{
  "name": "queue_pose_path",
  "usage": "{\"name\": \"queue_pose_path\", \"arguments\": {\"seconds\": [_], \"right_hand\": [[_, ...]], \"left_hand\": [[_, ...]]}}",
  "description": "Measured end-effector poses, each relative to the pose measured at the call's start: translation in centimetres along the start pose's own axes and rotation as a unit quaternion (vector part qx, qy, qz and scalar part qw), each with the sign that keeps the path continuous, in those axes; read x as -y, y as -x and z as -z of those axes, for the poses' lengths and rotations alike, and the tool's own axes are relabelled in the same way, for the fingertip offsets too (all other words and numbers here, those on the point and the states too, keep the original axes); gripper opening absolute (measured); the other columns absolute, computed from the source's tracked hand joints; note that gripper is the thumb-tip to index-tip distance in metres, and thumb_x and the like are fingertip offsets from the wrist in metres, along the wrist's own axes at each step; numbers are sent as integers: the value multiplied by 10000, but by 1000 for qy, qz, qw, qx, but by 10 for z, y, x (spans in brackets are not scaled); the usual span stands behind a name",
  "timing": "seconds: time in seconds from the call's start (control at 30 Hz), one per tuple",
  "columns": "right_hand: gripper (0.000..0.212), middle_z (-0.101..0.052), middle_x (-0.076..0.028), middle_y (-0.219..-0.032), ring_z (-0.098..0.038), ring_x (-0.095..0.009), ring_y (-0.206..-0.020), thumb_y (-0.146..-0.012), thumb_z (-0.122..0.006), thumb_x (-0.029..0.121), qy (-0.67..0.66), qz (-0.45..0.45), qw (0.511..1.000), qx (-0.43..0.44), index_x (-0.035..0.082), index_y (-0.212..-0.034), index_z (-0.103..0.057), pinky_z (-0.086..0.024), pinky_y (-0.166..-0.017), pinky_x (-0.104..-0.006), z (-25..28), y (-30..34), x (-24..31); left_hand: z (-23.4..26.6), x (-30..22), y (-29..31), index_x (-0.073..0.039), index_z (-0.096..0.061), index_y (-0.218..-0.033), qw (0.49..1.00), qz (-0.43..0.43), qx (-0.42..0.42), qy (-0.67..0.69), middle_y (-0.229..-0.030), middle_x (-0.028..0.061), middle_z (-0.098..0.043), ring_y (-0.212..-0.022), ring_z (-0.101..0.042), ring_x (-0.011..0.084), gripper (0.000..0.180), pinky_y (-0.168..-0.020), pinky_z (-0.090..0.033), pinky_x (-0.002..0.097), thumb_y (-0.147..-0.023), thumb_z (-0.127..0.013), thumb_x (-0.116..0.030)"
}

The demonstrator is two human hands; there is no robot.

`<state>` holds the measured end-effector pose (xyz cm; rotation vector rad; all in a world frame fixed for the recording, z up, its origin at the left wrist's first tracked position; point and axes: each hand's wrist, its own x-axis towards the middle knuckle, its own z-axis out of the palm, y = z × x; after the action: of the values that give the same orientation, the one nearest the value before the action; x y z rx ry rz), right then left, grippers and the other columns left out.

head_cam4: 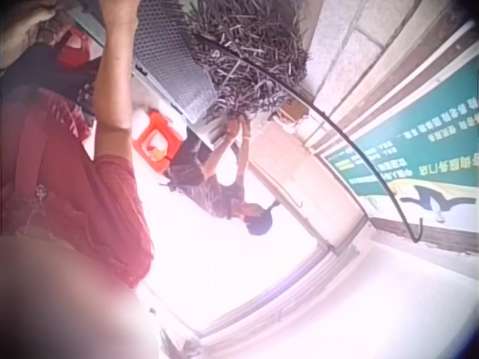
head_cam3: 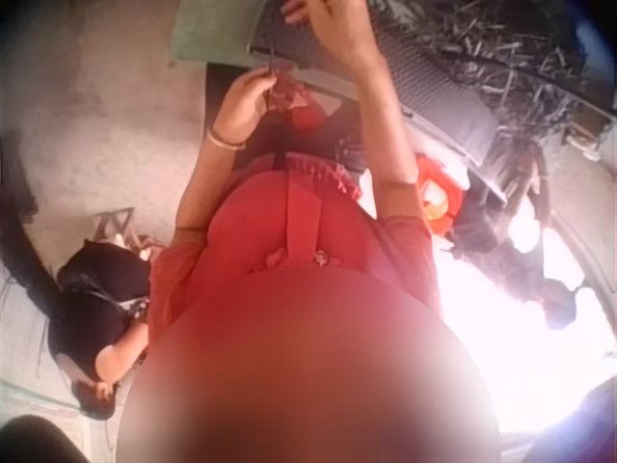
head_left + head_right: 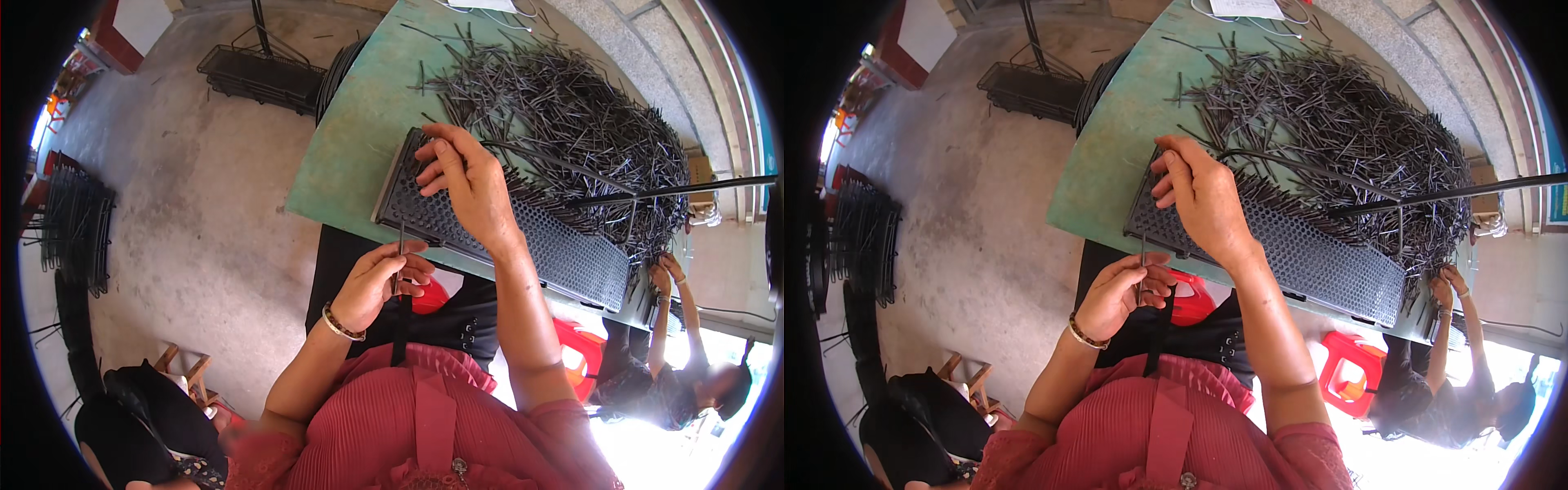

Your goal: The recorder is inserting thin black pins into a perforated rectangular grid base.

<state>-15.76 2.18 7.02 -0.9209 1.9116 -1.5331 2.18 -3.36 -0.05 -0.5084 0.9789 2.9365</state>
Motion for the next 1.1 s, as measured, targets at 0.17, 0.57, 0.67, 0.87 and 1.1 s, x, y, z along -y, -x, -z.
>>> {"name": "queue_pose_path", "arguments": {"seconds": [0.17, 0.57, 0.67, 0.87, 1.1], "right_hand": [[271, -617, -168, -963, -647, -175, -691, -988, -412, 108, 27, 0, 1000, 4, -72, -1152, -532, -531, -548, -264, -2, -5, -5], [312, -563, -148, -1155, -653, -155, -782, -1008, -382, 143, 57, 69, 996, 9, -58, -1210, -509, -497, -445, -206, -8, -8, -6], [316, -554, -143, -1171, -654, -155, -785, -1010, -372, 145, 24, 57, 998, 10, -53, -1221, -499, -498, -435, -202, -10, -8, -8], [326, -542, -144, -1195, -651, -154, -796, -1014, -357, 146, -9, 51, 999, 7, -54, -1238, -482, -506, -446, -205, -12, -5, -10], [322, -529, -146, -1203, -641, -150, -804, -1013, -358, 137, 16, 71, 997, 15, -51, -1247, -476, -510, -460, -200, -12, -4, -12]], "left_hand": [[0, 0, 0, 59, -472, -1264, 1000, 2, -9, -6, -1028, 153, -632, -888, -622, 169, 370, -766, -516, 298, -967, -382, -142], [3, 1, -2, 69, -465, -1263, 1000, 1, 1, 1, -1020, 154, -632, -886, -625, 168, 369, -761, -520, 294, -963, -389, -132], [3, 1, -3, 71, -461, -1266, 1000, 1, 2, 0, -1019, 153, -631, -886, -625, 168, 371, -761, -520, 292, -964, -390, -133], [4, 2, -3, 52, -472, -1256, 1000, 6, 3, 0, -1021, 145, -630, -872, -628, 163, 349, -753, -522, 284, -975, -382, -134], [5, 4, -3, 46, -473, -1259, 1000, 3, 6, -2, -1021, 139, -634, -874, -631, 157, 347, -753, -524, 283, -977, -385, -137]]}}
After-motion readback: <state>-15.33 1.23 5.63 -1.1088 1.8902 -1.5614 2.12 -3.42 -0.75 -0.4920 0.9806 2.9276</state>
